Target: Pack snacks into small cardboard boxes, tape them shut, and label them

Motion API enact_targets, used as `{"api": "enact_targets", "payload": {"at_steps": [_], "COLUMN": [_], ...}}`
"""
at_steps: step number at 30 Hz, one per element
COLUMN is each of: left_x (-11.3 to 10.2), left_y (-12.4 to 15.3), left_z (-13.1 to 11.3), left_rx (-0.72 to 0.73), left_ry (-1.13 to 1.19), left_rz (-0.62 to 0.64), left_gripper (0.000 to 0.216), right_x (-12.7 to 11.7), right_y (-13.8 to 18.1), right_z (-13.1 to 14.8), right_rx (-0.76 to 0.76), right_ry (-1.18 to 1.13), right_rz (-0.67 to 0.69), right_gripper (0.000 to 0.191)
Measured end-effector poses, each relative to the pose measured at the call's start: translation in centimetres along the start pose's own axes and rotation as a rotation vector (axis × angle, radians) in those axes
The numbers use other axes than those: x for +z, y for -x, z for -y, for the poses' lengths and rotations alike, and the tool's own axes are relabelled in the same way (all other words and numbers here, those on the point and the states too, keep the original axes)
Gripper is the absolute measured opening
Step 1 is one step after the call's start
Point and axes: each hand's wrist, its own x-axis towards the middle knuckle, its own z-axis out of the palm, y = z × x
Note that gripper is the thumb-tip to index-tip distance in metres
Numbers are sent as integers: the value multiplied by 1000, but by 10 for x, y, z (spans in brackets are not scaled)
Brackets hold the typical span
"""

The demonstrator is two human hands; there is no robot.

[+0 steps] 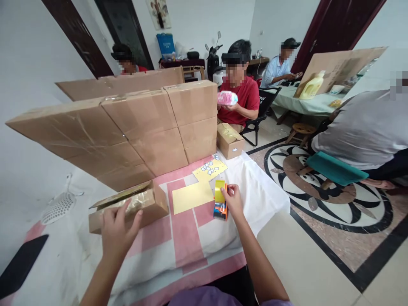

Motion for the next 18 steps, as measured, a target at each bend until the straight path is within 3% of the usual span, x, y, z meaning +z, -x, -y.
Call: {"api": "enact_targets", "payload": {"at_steps": [2,4,7,10,13,18], "left_x": [5,15,41,69,82,71], "left_y": [10,21,28,25,19,16], "left_z": [-27,-56,-98,-129,-144,-142], "left_rx": [45,63,-108,-239,-229,-323], "left_ry": [142,319,615,795,881,998], "left_rz": [-71,-22,234,444,536,590], "left_gripper": [33,23,20,27,32,42], "right_x": [-2,-6,-5,8,22,33], "right_y": [9,18,29,44,58,64], "right_z": [1,2,2,4,12,36], "right_rx": [-48,-78,-86,-98,-148,-382], "right_ry": [106,201,183,42,-74,-14], "right_rz": [-19,49,260,331,352,372], "right_gripper": [44,43,43,43,43,47]}}
